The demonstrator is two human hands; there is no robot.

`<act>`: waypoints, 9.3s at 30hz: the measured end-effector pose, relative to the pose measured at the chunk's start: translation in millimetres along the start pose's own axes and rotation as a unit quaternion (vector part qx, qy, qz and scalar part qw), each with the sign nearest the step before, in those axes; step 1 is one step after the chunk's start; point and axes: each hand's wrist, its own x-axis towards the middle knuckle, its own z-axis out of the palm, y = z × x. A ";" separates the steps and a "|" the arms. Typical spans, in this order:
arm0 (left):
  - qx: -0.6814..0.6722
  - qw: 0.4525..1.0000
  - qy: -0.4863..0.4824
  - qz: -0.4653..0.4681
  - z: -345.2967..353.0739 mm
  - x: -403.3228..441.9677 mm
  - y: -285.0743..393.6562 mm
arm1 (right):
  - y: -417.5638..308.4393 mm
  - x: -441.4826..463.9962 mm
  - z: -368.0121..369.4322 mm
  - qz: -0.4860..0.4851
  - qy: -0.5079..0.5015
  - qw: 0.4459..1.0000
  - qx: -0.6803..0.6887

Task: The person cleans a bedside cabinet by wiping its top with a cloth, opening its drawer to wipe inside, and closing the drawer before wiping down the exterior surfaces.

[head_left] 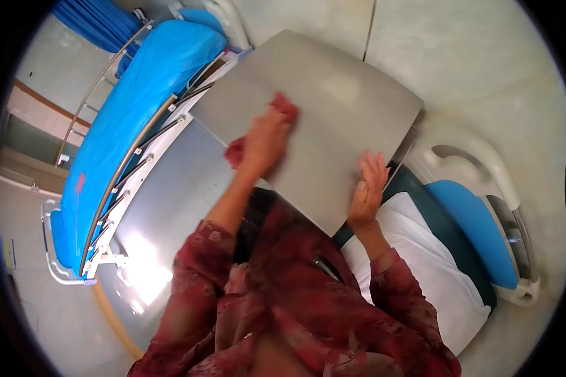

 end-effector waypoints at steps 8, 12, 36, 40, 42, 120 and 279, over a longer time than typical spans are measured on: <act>-0.886 0.421 -0.121 -0.155 11.8 -18.0 115.1 | -25.1 35.3 -45.3 -0.036 0.028 0.998 -0.045; -0.919 0.347 -0.094 -0.161 -0.2 -9.6 104.7 | -66.2 68.0 -38.3 0.196 -0.094 0.944 0.248; -0.774 0.608 0.101 -0.146 -33.9 36.1 40.7 | -3.6 172.0 -13.3 0.188 -0.023 0.904 0.382; -0.579 0.773 0.133 -0.224 -18.0 20.7 20.6 | -6.6 157.4 -28.8 0.115 -0.206 0.971 0.043; -0.299 0.925 0.171 -0.157 -6.8 -4.3 2.9 | -12.9 129.6 -29.1 0.082 -0.242 0.967 -0.006; 0.091 0.824 -0.176 -0.531 53.4 -664.1 -73.5 | 5.3 111.6 -13.6 -0.190 -0.443 0.838 -0.257; 0.113 0.572 -0.065 -0.810 54.9 -575.1 -66.8 | -120.0 65.2 99.3 -0.359 -0.491 0.741 -0.285</act>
